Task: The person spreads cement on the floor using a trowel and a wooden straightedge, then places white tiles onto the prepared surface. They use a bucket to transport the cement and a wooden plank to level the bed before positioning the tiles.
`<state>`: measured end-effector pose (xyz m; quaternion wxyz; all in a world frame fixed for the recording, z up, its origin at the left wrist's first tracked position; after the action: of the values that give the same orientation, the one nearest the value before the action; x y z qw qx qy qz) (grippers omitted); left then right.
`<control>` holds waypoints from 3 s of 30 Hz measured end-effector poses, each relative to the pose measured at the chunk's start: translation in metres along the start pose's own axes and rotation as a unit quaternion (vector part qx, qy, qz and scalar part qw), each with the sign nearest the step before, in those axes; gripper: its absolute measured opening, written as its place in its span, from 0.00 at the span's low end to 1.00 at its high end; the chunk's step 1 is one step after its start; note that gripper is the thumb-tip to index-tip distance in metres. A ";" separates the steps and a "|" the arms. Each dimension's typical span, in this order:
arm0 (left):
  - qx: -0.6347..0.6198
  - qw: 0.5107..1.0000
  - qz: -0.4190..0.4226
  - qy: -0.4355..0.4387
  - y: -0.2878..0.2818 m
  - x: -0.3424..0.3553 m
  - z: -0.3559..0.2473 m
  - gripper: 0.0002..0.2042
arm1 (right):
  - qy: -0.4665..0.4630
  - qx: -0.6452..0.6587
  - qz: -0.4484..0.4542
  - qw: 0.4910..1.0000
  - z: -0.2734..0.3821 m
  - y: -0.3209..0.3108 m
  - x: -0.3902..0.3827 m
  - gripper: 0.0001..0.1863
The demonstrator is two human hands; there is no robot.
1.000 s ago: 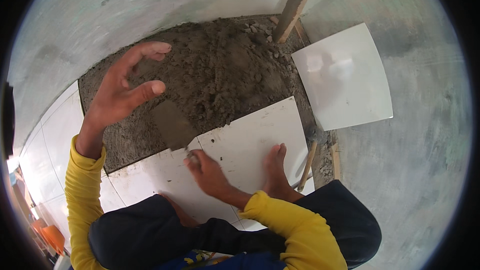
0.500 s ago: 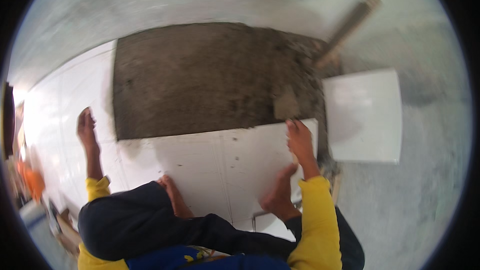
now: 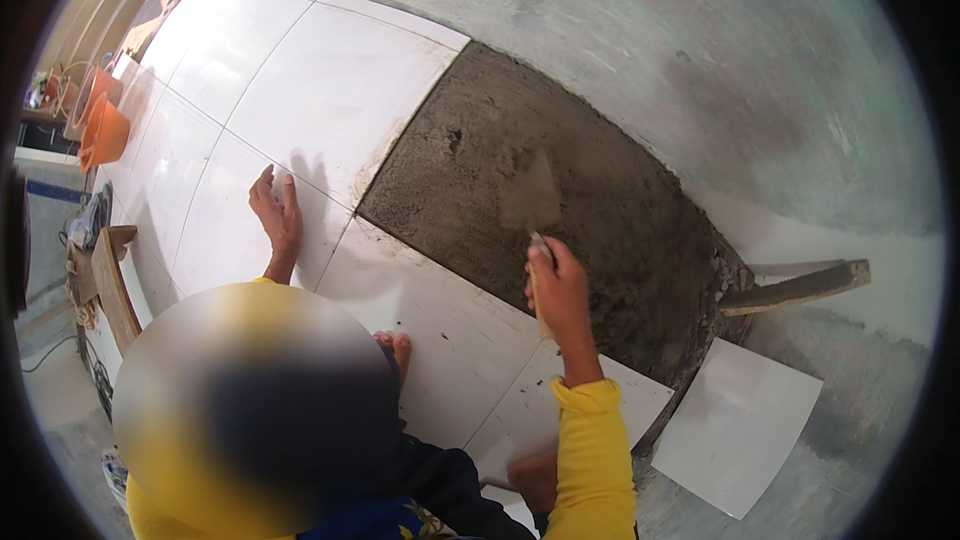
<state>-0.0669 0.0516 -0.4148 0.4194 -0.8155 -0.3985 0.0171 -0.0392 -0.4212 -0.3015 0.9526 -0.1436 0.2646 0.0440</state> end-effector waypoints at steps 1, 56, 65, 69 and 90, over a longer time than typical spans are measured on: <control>0.003 1.000 -0.001 0.007 -0.001 0.001 -0.001 0.24 | -0.016 -0.061 0.002 0.998 0.008 0.017 0.011 0.22; -0.008 0.999 0.050 0.009 0.001 0.006 -0.001 0.22 | -0.006 0.523 -0.072 0.849 0.065 0.215 0.109 0.18; -0.018 0.998 0.061 -0.010 -0.003 0.004 -0.014 0.21 | 0.043 0.372 -0.016 0.927 0.103 0.225 0.162 0.18; -0.012 0.998 0.055 0.002 -0.005 0.005 -0.005 0.20 | 0.102 0.225 0.008 0.969 0.082 0.207 0.095 0.20; -0.019 0.998 0.061 -0.007 -0.005 0.007 -0.012 0.20 | -0.042 0.350 -0.070 0.933 0.105 0.209 0.158 0.13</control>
<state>-0.0614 0.0495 -0.4010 0.3996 -0.8459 -0.3508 0.0409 0.1143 -0.1891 -0.3492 0.9534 0.1828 0.2124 -0.1118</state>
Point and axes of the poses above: each hand's wrist, its own x-axis towards the middle knuckle, its own y-axis out of the palm, z = x × y, the point moved 2 cm from there along x, towards the middle knuckle, and after that the axes turned 3 degrees about -y, right-handed, at the moved point
